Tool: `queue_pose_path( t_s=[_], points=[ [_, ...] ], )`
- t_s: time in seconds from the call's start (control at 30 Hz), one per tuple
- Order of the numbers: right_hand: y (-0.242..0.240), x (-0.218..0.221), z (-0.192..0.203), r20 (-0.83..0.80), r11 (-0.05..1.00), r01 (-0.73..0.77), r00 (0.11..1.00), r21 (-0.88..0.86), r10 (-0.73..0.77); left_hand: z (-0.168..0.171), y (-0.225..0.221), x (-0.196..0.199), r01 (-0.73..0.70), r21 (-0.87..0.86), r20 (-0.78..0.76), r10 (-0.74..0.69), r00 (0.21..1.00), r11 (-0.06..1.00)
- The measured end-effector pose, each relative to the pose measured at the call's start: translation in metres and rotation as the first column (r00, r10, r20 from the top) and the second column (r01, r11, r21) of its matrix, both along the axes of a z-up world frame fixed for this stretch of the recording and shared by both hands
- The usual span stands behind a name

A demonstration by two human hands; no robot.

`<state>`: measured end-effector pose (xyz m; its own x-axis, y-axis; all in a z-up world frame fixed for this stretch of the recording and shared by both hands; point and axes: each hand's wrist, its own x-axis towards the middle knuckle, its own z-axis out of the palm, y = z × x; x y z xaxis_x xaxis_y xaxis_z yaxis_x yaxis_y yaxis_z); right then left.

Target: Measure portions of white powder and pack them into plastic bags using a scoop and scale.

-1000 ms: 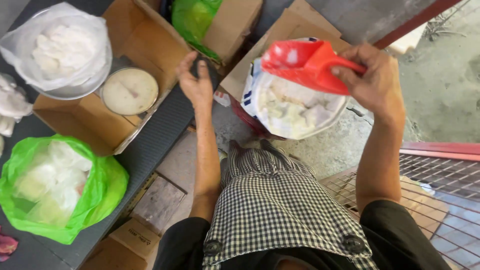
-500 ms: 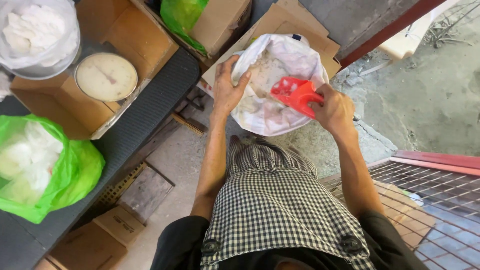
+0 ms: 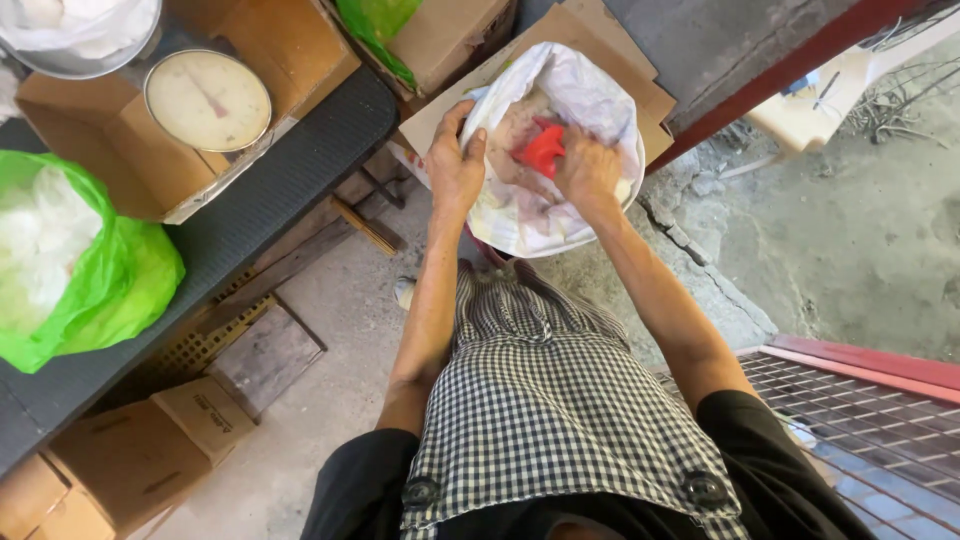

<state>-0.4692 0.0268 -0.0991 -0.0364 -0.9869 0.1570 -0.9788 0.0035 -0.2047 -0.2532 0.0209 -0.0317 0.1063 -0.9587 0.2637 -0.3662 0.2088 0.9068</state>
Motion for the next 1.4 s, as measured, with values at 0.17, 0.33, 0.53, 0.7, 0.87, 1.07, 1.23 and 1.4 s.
queue_pose_path(
  t_s=[0.17, 0.33, 0.53, 0.7, 0.87, 1.07, 1.23, 1.4],
  points=[
    [-0.005, 0.005, -0.022, 0.144, 0.998, 0.061, 0.988, -0.010, -0.059, -0.015, 0.001, -0.001, -0.045, -0.050, 0.035, 0.047, 0.998, 0.998],
    [-0.010, 0.000, -0.031, 0.257, 0.990, 0.111, 0.963, -0.088, -0.085, -0.020, 0.005, -0.003, -0.059, -0.086, 0.042, 0.063, 0.997, 0.995],
    [0.027, -0.008, 0.007, 0.312, 0.994, 0.106, 0.945, -0.005, -0.099, -0.032, 0.006, 0.011, -0.110, -0.069, 0.067, 0.115, 0.991, 0.992],
    [0.061, -0.012, 0.043, 0.445, 0.990, 0.140, 0.886, 0.009, -0.129, -0.048, 0.000, 0.007, -0.180, -0.059, -0.009, 0.180, 0.984, 0.982],
    [0.077, -0.012, 0.046, 0.492, 0.990, 0.138, 0.862, 0.009, -0.125, -0.046, -0.001, 0.003, -0.227, -0.044, -0.004, 0.227, 0.974, 0.973],
    [0.080, -0.020, 0.051, 0.543, 0.983, 0.130, 0.839, -0.130, -0.039, -0.056, -0.006, 0.005, -0.246, 0.026, -0.083, 0.247, 0.965, 0.969],
    [0.083, -0.025, 0.047, 0.644, 0.977, 0.138, 0.765, -0.163, -0.001, -0.054, -0.007, 0.004, -0.274, 0.050, -0.128, 0.278, 0.952, 0.960],
    [0.073, -0.014, 0.057, 0.760, 0.974, 0.148, 0.649, -0.173, 0.036, -0.052, 0.000, -0.008, -0.188, -0.043, -0.026, 0.187, 0.982, 0.981]
  ],
)
